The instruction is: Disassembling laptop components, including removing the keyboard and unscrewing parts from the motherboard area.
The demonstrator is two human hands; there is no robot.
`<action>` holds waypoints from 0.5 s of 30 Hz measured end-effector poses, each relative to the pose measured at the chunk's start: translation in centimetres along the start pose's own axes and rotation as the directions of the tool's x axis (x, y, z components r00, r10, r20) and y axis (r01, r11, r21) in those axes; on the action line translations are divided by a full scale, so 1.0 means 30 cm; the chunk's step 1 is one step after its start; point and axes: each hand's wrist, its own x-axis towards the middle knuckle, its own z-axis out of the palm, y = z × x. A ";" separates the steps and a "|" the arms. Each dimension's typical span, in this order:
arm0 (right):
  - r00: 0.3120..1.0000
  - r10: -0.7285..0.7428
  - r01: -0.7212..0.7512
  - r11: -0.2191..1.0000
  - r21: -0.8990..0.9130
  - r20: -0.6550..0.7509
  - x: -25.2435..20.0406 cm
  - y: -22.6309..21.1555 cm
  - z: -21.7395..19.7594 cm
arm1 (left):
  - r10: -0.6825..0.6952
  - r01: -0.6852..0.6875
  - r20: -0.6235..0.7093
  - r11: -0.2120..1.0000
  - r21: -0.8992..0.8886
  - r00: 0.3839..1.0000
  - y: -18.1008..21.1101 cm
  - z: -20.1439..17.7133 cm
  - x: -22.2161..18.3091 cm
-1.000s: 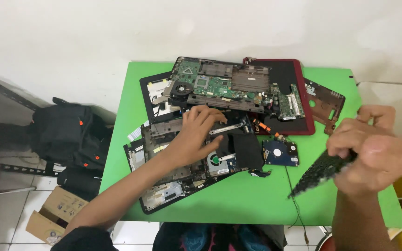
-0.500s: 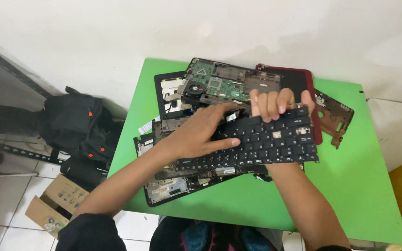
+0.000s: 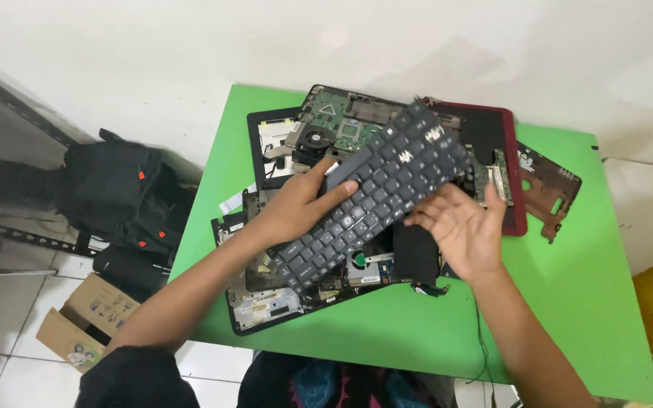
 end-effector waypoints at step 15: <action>0.977 -0.139 -0.007 0.742 -0.670 -0.164 0.041 -0.098 -0.023 | 0.029 -0.168 -0.258 0.827 -0.536 0.966 0.091 0.065 -0.025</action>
